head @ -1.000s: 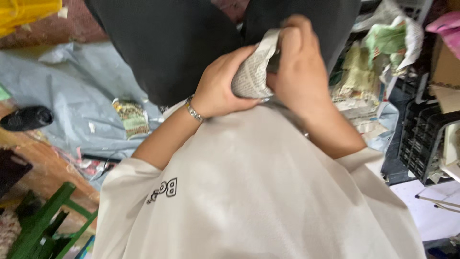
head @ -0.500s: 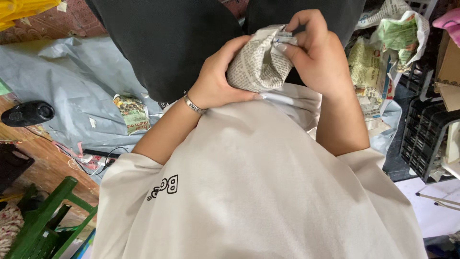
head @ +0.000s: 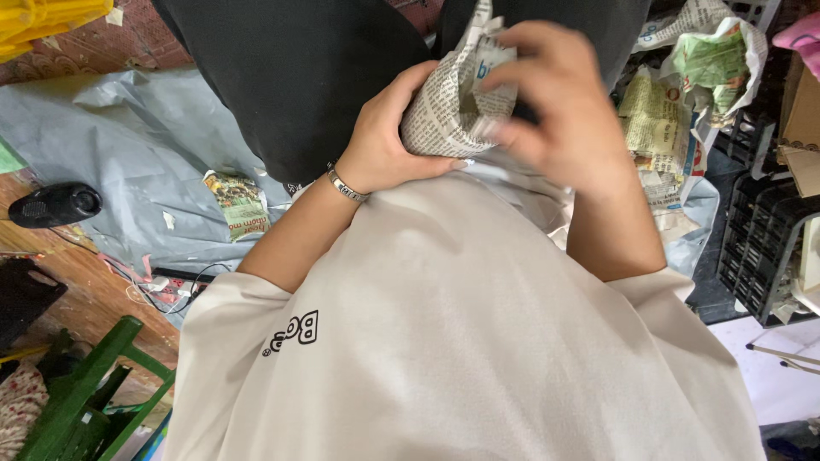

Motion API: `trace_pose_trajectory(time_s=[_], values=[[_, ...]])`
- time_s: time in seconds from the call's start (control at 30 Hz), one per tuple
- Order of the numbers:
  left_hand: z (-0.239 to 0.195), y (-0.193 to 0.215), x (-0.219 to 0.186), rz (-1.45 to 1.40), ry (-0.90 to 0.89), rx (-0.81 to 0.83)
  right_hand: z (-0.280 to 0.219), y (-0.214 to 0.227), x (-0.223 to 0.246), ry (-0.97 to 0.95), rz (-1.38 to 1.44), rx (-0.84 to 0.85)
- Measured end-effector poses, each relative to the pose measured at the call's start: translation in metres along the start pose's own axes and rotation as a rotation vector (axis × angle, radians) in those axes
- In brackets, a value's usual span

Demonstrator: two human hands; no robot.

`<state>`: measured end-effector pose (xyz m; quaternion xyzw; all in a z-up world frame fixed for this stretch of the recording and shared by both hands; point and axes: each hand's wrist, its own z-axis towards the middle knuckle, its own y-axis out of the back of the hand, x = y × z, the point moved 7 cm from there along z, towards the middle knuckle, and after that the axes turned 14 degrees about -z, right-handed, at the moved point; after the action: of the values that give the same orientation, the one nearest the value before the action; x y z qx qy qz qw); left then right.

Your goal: The person sits cross-legged on the floor and wraps small ceramic dishes and cups with newspaper. They fold the newspaper around each item, smooth the folds, and place the wrapped items into a pile on a tray.

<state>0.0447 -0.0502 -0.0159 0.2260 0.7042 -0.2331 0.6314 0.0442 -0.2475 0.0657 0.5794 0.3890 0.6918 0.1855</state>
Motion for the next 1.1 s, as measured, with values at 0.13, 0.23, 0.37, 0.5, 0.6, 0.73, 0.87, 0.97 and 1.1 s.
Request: trace_pose_trajectory(time_s=[0.13, 0.23, 0.37, 0.5, 0.6, 0.73, 0.87, 0.97, 1.1], values=[[0.003, 0.001, -0.004, 0.021, -0.020, -0.008, 0.007, 0.000, 0.037, 0.085, -0.337, -0.043], [0.003, 0.000, -0.004, 0.051, -0.010, -0.016, 0.003, -0.010, 0.042, 0.034, -0.333, 0.034], [0.004, -0.001, -0.006, 0.084, -0.003, 0.014, 0.003, -0.035, 0.032, -0.027, -0.139, 0.228], [0.005, -0.002, -0.008, 0.077, 0.020, 0.027, 0.004, -0.046, 0.021, -0.021, -0.032, 0.349], [0.005, -0.004, -0.008, 0.052, 0.025, 0.040, 0.005, -0.044, 0.019, 0.002, 0.082, 0.313], [0.008, -0.003, -0.010, 0.101, -0.045, 0.073, 0.011, -0.053, 0.013, -0.077, 0.104, 0.307], [0.011, -0.005, -0.010, 0.094, -0.008, 0.063, 0.009, -0.056, 0.007, -0.177, -0.001, 0.287], [0.009, -0.004, -0.008, 0.057, 0.038, 0.059, 0.007, -0.053, 0.006, -0.149, -0.038, 0.271], [0.009, -0.005, -0.014, 0.051, 0.033, 0.077, 0.004, -0.043, 0.004, -0.144, -0.037, 0.262]])
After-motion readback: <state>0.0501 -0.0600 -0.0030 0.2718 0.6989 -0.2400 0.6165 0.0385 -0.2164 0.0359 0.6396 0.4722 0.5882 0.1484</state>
